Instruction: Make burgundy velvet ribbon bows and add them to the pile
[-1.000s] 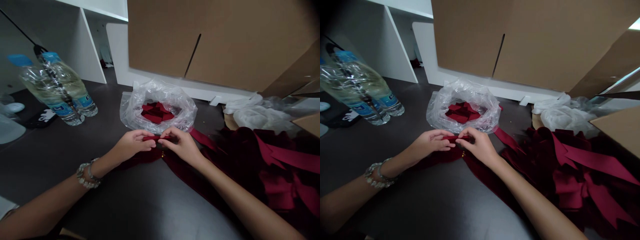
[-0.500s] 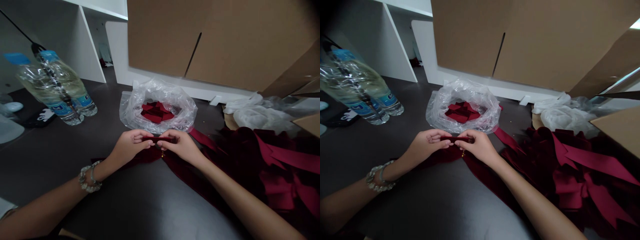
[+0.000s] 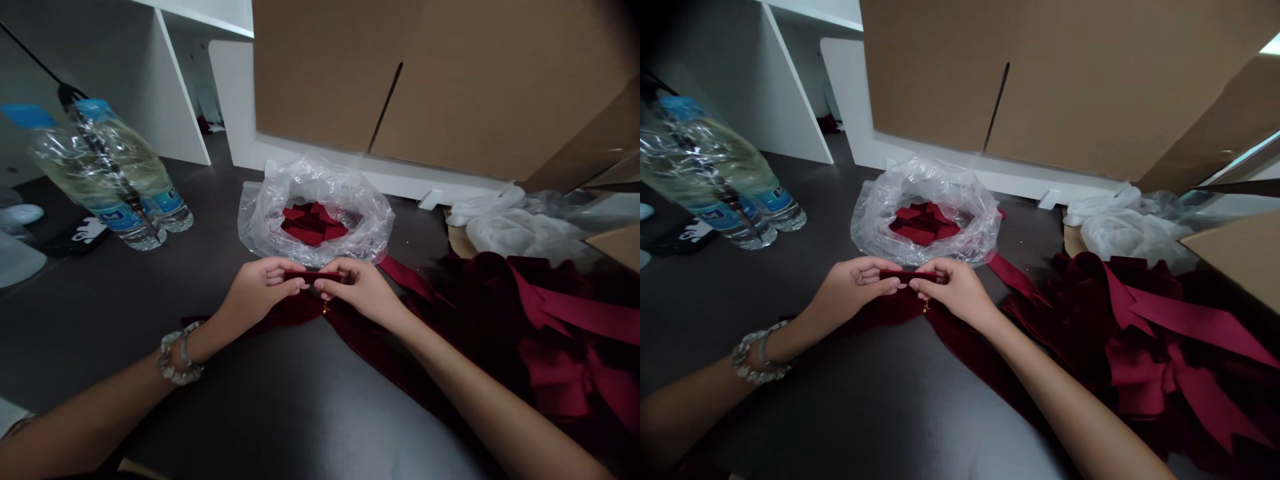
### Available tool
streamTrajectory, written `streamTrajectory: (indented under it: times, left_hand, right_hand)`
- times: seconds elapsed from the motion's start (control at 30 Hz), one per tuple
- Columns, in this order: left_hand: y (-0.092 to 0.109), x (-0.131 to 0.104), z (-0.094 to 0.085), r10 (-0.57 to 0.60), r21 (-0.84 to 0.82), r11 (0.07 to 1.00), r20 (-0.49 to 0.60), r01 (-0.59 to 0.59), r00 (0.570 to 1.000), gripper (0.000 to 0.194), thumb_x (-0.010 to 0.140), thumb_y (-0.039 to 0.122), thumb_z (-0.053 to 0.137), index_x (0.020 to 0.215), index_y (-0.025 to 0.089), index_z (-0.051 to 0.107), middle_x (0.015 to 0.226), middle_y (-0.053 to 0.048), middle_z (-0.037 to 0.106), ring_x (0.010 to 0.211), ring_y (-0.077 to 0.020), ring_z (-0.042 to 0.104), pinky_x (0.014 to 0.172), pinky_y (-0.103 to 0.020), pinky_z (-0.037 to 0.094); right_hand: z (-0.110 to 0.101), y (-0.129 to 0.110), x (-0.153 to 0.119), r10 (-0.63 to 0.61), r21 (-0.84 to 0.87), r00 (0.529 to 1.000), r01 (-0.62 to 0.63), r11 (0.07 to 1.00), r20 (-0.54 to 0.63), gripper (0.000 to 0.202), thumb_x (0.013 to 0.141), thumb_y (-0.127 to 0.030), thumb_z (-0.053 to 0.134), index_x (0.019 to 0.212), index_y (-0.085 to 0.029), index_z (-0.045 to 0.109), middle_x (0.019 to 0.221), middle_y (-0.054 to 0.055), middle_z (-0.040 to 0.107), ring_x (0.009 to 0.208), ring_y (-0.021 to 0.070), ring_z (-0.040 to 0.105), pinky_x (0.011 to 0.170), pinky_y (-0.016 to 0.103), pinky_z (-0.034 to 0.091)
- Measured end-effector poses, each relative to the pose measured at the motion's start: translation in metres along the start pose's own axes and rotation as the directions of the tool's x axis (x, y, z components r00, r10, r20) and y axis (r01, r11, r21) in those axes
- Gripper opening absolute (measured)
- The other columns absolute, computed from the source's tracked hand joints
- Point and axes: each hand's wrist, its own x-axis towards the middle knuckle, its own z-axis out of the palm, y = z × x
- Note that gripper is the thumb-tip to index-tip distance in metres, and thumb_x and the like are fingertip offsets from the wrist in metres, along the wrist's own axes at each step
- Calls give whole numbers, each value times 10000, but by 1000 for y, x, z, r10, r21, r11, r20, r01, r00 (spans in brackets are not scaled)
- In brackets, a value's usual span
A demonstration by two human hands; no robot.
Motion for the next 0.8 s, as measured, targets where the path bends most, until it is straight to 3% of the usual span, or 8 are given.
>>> streamTrajectory:
  times: [0.43, 0.8]
  left_hand:
    - [5, 2, -1, -141, -62, 989, -67, 137, 988, 278, 612, 252, 813, 809, 118, 670, 700, -58, 745, 717, -199, 725, 711, -303, 598]
    - [4, 0, -2, -104, -97, 990, -66, 98, 992, 241, 638, 214, 796, 829, 134, 673, 727, -29, 753, 703, -144, 719, 676, -201, 573]
  right_hand:
    - [-5, -5, 3, 49, 6, 999, -49, 999, 0, 169, 722, -311, 731, 773, -156, 686, 684, 24, 708, 546, 96, 631, 560, 219, 514]
    - [-3, -7, 2, 78, 50, 997, -77, 996, -25, 199, 683, -306, 764, 774, -151, 678, 640, 5, 695, 546, 104, 640, 579, 229, 518]
